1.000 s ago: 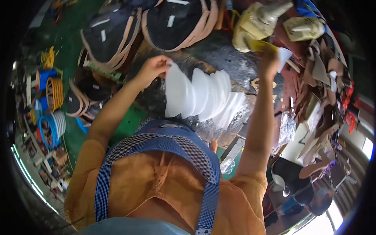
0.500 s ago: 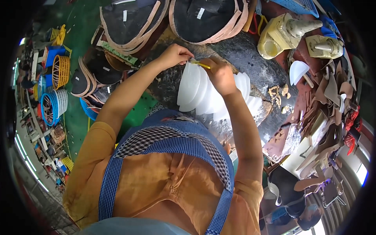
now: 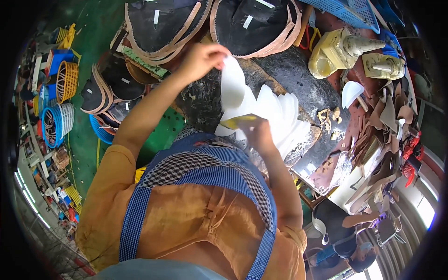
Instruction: Applying decorative patches and adhesive strips to shoe upper components at a manufacturing workstation.
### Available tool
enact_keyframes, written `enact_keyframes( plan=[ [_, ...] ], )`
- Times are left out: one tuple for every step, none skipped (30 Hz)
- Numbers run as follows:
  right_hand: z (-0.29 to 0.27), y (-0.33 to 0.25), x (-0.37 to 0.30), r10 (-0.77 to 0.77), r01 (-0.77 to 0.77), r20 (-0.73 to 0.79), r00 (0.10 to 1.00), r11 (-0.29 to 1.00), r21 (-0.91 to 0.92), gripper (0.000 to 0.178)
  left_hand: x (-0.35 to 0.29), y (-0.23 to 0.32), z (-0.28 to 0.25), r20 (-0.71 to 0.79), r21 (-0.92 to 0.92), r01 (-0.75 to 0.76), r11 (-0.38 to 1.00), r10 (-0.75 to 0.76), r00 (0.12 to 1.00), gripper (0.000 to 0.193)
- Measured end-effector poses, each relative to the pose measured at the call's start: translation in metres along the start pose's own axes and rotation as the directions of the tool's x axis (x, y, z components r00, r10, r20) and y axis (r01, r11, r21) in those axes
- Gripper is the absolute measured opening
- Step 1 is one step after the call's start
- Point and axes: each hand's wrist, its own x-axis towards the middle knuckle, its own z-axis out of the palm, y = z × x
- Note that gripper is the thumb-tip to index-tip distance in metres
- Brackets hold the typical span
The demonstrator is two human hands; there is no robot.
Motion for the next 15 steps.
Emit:
enact_keyframes(
  plan=[
    [-0.013,0.011,-0.009,0.130,-0.126,-0.043,0.991,0.988,0.085,0.015,-0.007,0.032,-0.016,-0.086,0.017,-0.105,0.994,0.106,0.991,0.014],
    [-0.029,0.001,-0.013,0.299,-0.266,-0.124,0.946,0.936,0.231,0.016,-0.022,0.063,-0.032,-0.057,0.119,-0.223,0.968,0.231,0.971,0.013],
    [-0.040,-0.012,-0.012,0.332,-0.228,-0.211,0.919,0.886,0.403,0.015,-0.044,0.079,-0.045,-0.029,0.218,-0.329,0.919,0.343,0.939,0.013],
    [-0.053,-0.015,-0.011,0.295,-0.193,-0.232,0.927,0.905,0.379,0.014,-0.066,0.079,-0.048,0.069,0.296,-0.408,0.864,0.407,0.911,0.014],
    [-0.060,-0.016,-0.010,0.257,-0.158,-0.253,0.933,0.922,0.355,0.014,-0.087,0.071,-0.049,0.172,0.362,-0.486,0.795,0.455,0.874,0.015],
    [-0.058,-0.016,-0.007,0.255,-0.156,-0.266,0.930,0.926,0.344,0.014,-0.110,0.047,-0.045,0.235,0.434,-0.490,0.756,0.431,0.871,0.014],
    [-0.047,-0.023,0.000,0.263,-0.170,-0.232,0.936,0.920,0.354,0.014,-0.133,0.017,-0.038,0.296,0.502,-0.494,0.710,0.395,0.870,0.014],
    [-0.031,-0.032,0.009,0.274,-0.189,-0.202,0.940,0.914,0.360,0.015,-0.152,-0.008,-0.032,0.306,0.492,-0.480,0.726,0.372,0.876,0.014],
    [-0.011,-0.020,0.016,0.222,-0.178,-0.103,0.970,0.928,0.326,0.017,-0.165,-0.026,-0.027,0.318,0.481,-0.470,0.740,0.352,0.880,0.014],
    [0.006,-0.032,0.027,0.084,-0.081,-0.004,0.996,0.979,0.187,0.016,-0.175,-0.036,-0.021,0.314,0.485,-0.465,0.741,0.349,0.883,0.014],
    [0.026,-0.033,0.040,-0.004,-0.001,0.037,0.999,0.990,0.141,0.017,-0.183,-0.041,-0.015,0.262,0.474,-0.406,0.781,0.315,0.912,0.012],
    [0.037,-0.035,0.057,-0.046,0.043,0.077,0.996,0.998,0.040,0.015,-0.188,-0.045,-0.011,0.207,0.462,-0.343,0.818,0.277,0.938,0.010],
    [0.042,-0.026,0.078,-0.158,0.150,-0.031,0.987,0.973,-0.173,0.014,-0.189,-0.050,-0.009,0.204,0.463,-0.341,0.818,0.276,0.939,0.010],
    [0.047,-0.016,0.100,-0.288,0.227,-0.109,0.952,0.895,-0.383,0.013,-0.191,-0.053,-0.007,0.189,0.455,-0.332,0.826,0.274,0.943,0.008],
    [0.041,-0.025,0.123,-0.380,0.288,-0.218,0.899,0.888,-0.360,0.012,-0.192,-0.054,-0.005,0.171,0.448,-0.319,0.835,0.271,0.947,0.007]
  ],
)
